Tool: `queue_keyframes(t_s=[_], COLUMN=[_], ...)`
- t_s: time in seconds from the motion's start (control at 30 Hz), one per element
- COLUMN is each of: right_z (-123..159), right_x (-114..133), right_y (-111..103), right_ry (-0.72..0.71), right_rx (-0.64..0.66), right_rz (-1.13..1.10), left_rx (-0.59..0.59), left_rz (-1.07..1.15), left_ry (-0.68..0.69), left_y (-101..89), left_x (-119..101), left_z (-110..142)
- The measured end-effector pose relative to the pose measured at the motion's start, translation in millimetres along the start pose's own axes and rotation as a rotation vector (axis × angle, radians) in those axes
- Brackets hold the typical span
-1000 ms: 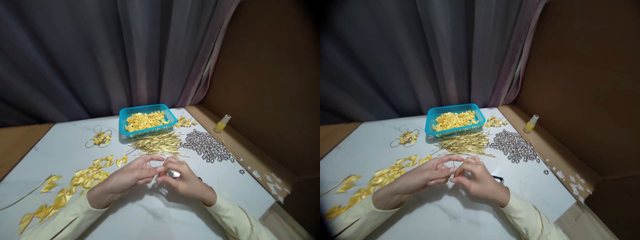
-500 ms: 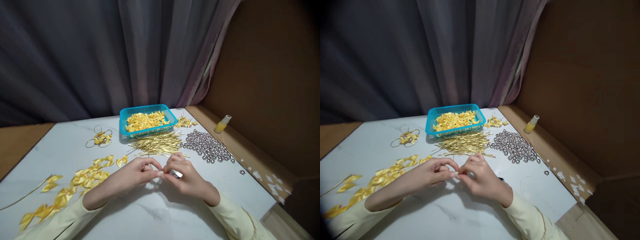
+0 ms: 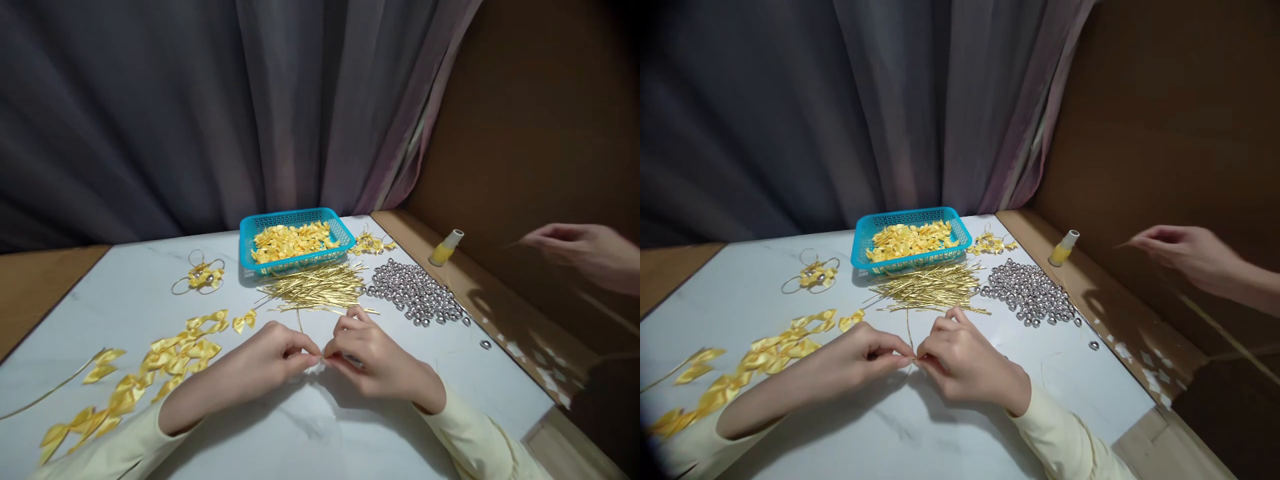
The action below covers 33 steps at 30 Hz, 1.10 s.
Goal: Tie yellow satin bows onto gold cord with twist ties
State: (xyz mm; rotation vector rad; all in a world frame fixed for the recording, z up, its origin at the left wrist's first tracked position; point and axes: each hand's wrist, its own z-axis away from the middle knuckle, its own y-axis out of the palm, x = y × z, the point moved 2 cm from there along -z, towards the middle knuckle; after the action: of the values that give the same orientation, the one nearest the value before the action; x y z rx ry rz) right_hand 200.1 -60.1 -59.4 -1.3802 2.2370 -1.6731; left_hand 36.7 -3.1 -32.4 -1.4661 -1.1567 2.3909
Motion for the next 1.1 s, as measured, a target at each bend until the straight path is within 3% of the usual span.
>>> queue_keyframes(t_s=[0.47,1.1], right_z=[2.0,0.8], right_x=[-1.6,4.6], right_y=[-1.2,0.7], right_ry=[0.014,0.021], right_rx=[-0.004,-0.009], right_rz=[-0.034,0.036], left_rx=[-0.041,-0.068], left_rz=[-0.091,-0.028], left_ry=[0.037,0.034], left_y=[1.0,5.1], left_x=[-1.6,0.5], left_z=[2.0,1.7])
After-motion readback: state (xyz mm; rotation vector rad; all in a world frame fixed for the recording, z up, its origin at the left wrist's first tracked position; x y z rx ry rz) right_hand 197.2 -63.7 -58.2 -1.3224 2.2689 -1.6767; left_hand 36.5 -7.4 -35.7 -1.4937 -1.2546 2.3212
